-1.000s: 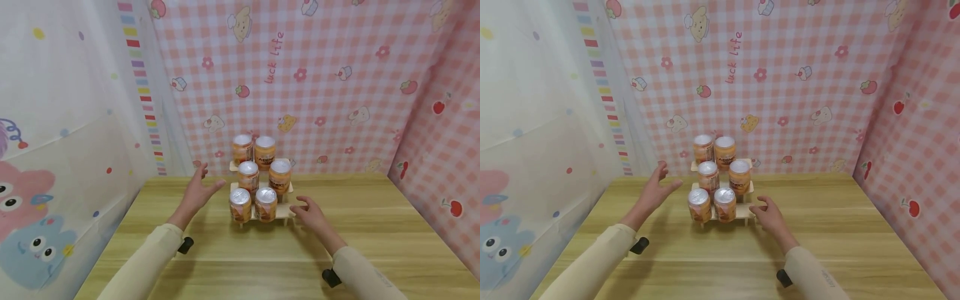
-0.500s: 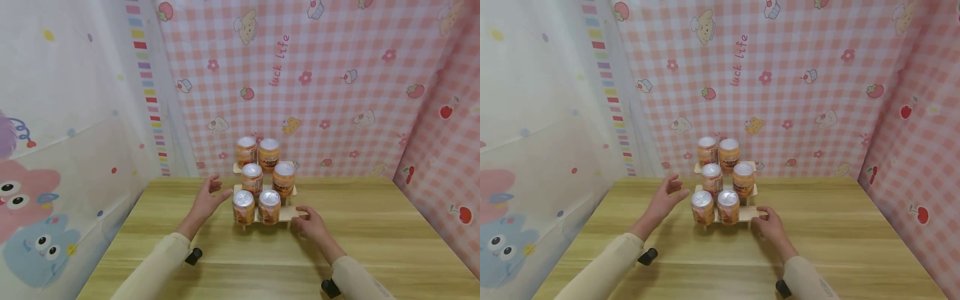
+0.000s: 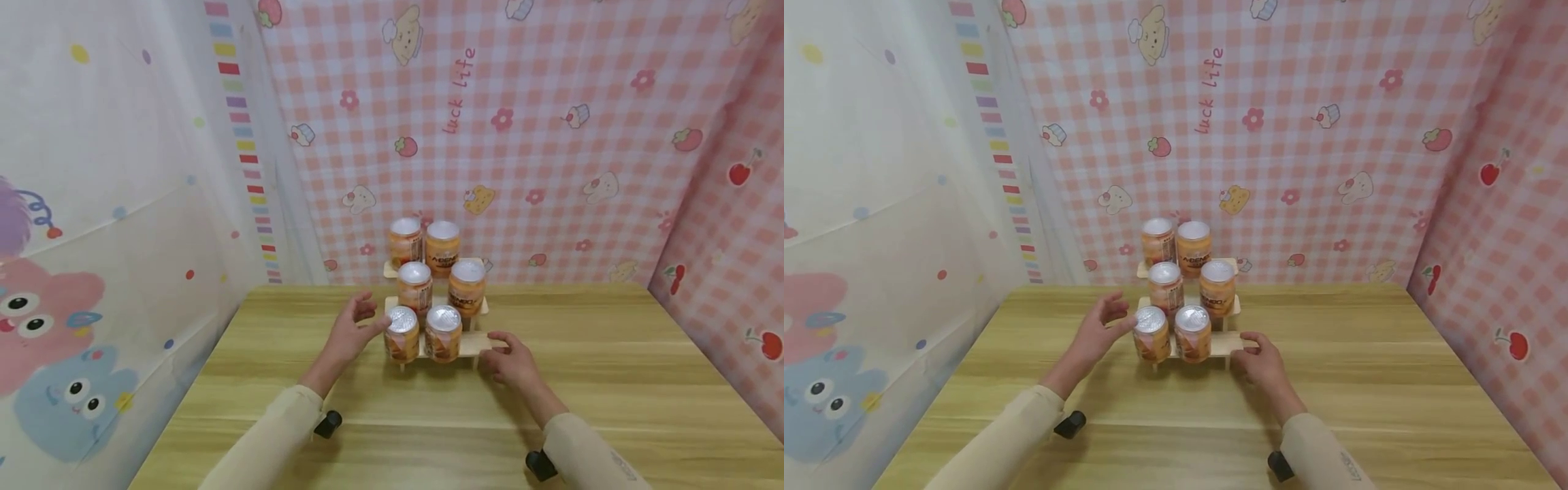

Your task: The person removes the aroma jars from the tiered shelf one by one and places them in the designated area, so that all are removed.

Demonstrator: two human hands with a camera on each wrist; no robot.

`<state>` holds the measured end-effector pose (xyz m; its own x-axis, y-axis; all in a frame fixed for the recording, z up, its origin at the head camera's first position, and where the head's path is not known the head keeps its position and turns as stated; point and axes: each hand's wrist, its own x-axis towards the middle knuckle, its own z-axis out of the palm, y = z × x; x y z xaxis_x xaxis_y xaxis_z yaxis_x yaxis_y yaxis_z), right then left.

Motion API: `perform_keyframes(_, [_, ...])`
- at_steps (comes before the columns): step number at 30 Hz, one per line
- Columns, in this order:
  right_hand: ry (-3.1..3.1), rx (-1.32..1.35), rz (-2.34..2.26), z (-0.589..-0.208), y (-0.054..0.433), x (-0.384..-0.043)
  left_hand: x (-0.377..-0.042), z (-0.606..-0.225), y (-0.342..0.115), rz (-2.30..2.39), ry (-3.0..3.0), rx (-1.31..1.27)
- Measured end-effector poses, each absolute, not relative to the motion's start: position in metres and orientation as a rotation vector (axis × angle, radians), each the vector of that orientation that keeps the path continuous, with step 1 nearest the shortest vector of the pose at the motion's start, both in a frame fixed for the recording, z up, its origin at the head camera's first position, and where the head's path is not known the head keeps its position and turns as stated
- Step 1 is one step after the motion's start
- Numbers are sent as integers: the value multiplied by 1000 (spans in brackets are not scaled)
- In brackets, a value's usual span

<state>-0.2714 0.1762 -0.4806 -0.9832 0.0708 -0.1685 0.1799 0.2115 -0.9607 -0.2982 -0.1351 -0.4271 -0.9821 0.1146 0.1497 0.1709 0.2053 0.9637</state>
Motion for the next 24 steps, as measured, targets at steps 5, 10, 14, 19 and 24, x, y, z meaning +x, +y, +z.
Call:
perform_keyframes(5, [2352,247,-1954,-485,176,-271,-297,-431,-133,-1954,-2386,-297])
perform_keyframes(10, [2356,243,-1975,-487,176,-271,-299,-434,-131,-1940,-2376,-292])
perform_keyframes(14, [2370,223,-1969,-486,177,-270,-303,-433,-131,-1934,-2361,-282])
perform_keyframes(19, [2377,209,-1964,-487,176,-271,-310,-431,-131,-1918,-2350,-245])
perform_keyframes(24, [2376,224,-1958,-490,176,-271,-319,-427,-131,-1943,-2331,-204])
